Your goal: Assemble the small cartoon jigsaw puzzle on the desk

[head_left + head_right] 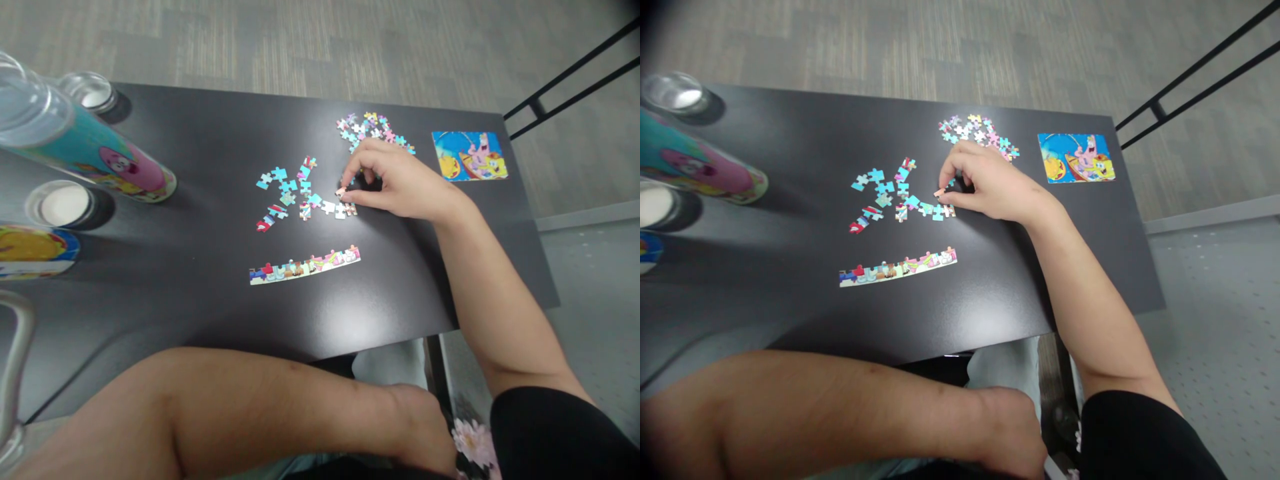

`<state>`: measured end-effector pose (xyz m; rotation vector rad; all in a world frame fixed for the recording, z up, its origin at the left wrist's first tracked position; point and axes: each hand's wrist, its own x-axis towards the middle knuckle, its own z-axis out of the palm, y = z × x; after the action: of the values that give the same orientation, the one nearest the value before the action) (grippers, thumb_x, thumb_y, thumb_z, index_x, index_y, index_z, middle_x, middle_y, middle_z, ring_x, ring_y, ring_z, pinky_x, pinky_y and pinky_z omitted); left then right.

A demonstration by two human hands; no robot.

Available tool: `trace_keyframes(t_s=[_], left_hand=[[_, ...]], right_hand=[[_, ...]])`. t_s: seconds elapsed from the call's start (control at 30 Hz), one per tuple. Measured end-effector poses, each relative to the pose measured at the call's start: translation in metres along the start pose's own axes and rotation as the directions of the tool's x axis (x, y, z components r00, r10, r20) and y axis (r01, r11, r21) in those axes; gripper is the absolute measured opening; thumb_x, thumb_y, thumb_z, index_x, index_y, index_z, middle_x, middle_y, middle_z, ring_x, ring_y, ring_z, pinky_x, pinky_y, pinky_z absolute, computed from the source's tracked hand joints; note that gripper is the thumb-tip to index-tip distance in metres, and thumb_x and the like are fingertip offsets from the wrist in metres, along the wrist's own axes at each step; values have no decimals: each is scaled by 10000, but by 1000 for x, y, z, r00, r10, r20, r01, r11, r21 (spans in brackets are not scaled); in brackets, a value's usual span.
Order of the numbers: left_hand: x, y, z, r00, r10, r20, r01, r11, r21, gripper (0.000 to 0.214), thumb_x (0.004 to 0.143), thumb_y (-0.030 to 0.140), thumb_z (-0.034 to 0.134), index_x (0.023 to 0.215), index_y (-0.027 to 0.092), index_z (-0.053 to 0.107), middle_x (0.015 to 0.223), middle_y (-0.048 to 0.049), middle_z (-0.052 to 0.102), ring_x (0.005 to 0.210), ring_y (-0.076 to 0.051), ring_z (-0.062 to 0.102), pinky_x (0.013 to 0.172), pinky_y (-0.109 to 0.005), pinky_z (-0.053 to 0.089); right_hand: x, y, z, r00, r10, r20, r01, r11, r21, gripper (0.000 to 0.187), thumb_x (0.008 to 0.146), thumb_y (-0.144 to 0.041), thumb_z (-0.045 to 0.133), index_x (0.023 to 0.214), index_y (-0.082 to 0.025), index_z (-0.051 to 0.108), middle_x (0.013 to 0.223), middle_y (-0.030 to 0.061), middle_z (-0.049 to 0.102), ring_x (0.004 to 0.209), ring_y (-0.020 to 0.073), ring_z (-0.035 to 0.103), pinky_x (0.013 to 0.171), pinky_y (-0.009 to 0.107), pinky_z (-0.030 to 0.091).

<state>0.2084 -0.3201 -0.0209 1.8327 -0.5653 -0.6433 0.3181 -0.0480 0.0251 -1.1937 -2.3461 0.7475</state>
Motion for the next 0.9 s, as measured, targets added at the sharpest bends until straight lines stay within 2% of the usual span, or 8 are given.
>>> trace_keyframes(t_s=[0.1, 0.2, 0.3, 0.37, 0.47, 0.6, 0.73, 0.9], left_hand=[[4, -2, 7, 999, 7, -35, -6, 1000, 7, 728, 1048, 355, 757, 463, 348, 325, 727, -62, 804, 691, -242, 727, 577, -360, 544], [11, -5, 17, 996, 45, -73, -42, 998, 40, 720, 1064, 349, 767, 469, 322, 362, 747, -58, 833, 695, -224, 756, 574, -343, 532], [17, -6, 25, 989, 46, -142, -27, 990, 135, 741, 1088, 301, 784, 470, 289, 376, 740, -38, 838, 685, -196, 771, 546, -328, 476], [17, -6, 25, 986, 45, -160, -19, 986, 165, 731, 1069, 276, 805, 465, 282, 393, 720, -32, 821, 677, -192, 767, 542, -329, 462], [12, -4, 21, 993, 53, -110, -41, 993, 108, 668, 1090, 350, 779, 507, 298, 457, 776, -44, 847, 715, -204, 776, 562, -335, 506], [9, 0, 27, 988, 47, -148, -10, 969, 246, 569, 1146, 330, 773, 611, 297, 583, 882, -1, 899, 775, -186, 806, 528, -353, 456], [13, -2, 37, 978, 76, -196, -14, 954, 299, 429, 1128, 321, 815, 711, 317, 718, 911, 17, 914, 802, -178, 815, 527, -347, 431], [14, -8, 32, 980, 98, -174, -59, 975, 214, 474, 1081, 350, 802, 634, 302, 652, 896, -16, 908, 801, -193, 811, 572, -337, 486]], right_hand=[[-1, -2, 0, 1000, -16, 7, 16, 1000, 26, 191, 1086, -387, 986, 1090, -291, 821, 1021, 26, 746, 894, 239, 612, 928, 433, 548], [-2, -4, 2, 1000, 3, 19, -5, 995, 96, 212, 1078, -369, 988, 1068, -272, 800, 955, -3, 741, 815, 198, 588, 827, 384, 499], [-3, -5, 1, 997, 38, 64, -48, 985, 167, 216, 1083, -412, 990, 1136, -267, 839, 926, -12, 770, 780, 184, 571, 746, 361, 467], [-4, -6, -1, 995, 29, 100, -47, 982, 181, 227, 1093, -450, 985, 1183, -267, 885, 932, -5, 802, 794, 189, 592, 751, 360, 489], [-6, -14, -8, 989, 22, 146, -52, 977, 207, 229, 1102, -475, 985, 1170, -266, 923, 947, 9, 848, 813, 197, 627, 787, 370, 534], [-12, -34, -18, 982, 92, 163, -142, 934, 328, 247, 1039, -443, 1069, 1068, -267, 898, 981, 21, 894, 846, 207, 692, 830, 383, 597], [-15, -50, -21, 945, 153, 289, -263, 881, 394, 279, 979, -411, 1116, 972, -273, 874, 970, 8, 893, 859, 197, 762, 825, 359, 648], [-14, -51, -21, 907, 131, 400, -303, 863, 404, 183, 997, -369, 1085, 1079, -281, 947, 986, 16, 934, 861, 222, 852, 851, 404, 714]])
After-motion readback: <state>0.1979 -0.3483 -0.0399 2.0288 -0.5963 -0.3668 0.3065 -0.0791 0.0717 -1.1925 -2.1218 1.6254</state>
